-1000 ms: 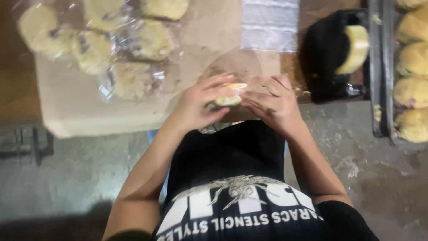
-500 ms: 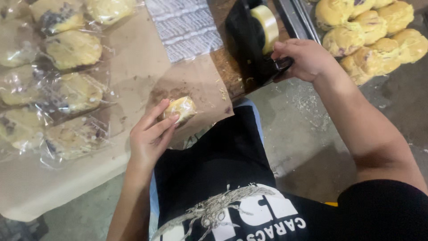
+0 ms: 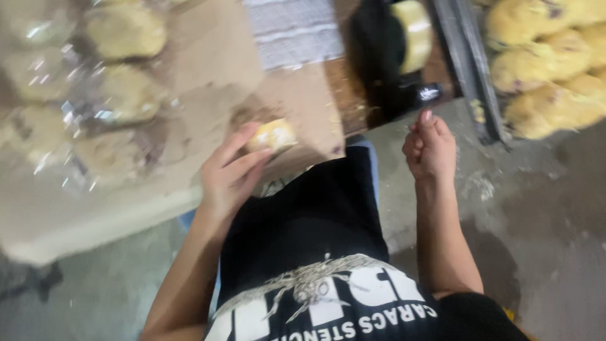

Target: The person packages baked goods by wrapping them individually in plastic wrap and securing each wrap with tape by hand.

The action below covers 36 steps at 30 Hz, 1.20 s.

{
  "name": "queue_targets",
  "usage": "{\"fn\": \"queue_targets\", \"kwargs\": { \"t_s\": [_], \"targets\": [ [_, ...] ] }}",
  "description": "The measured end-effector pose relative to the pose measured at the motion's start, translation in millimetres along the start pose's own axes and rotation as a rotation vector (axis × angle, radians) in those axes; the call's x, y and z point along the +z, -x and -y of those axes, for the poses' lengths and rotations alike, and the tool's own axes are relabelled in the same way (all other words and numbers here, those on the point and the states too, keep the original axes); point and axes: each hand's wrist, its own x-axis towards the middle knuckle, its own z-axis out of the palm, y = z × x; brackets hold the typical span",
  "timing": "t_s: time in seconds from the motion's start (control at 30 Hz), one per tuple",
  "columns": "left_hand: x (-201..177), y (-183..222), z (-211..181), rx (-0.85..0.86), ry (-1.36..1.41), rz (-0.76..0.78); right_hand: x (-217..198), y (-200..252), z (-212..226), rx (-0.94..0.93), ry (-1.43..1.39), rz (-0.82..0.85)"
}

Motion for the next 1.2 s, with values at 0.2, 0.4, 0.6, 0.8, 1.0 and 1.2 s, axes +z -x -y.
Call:
{"fn": "queue_targets", "kwargs": {
  "t_s": [0.2,0.4,0.6,0.8,1.0,1.2],
  "targets": [
    [-3,-1,-6,0.018,-0.011,0.028,89,80,-32,0.143,0.215,0.3],
    [-1,-1,-10,0.0,0.003,0.014,171,97,-26,0.049,0.434,0.536],
    [-7,1,-7,0.055,-0.031,0.05,186,93,-44,-0.134,0.497,0.583],
    [-19,-18,-6,0.058,-0.112,0.239,182,82,-31,-0.048,0.665,0.565],
    [-21,-21,0,-0.193,0.049,0.292,197,60,-16,-0.064,0.654,0.795],
    [2,-2,8,-0.466,0.712,0.084,222,58,8,-1.028,1.351,0.616]
  ]
}}
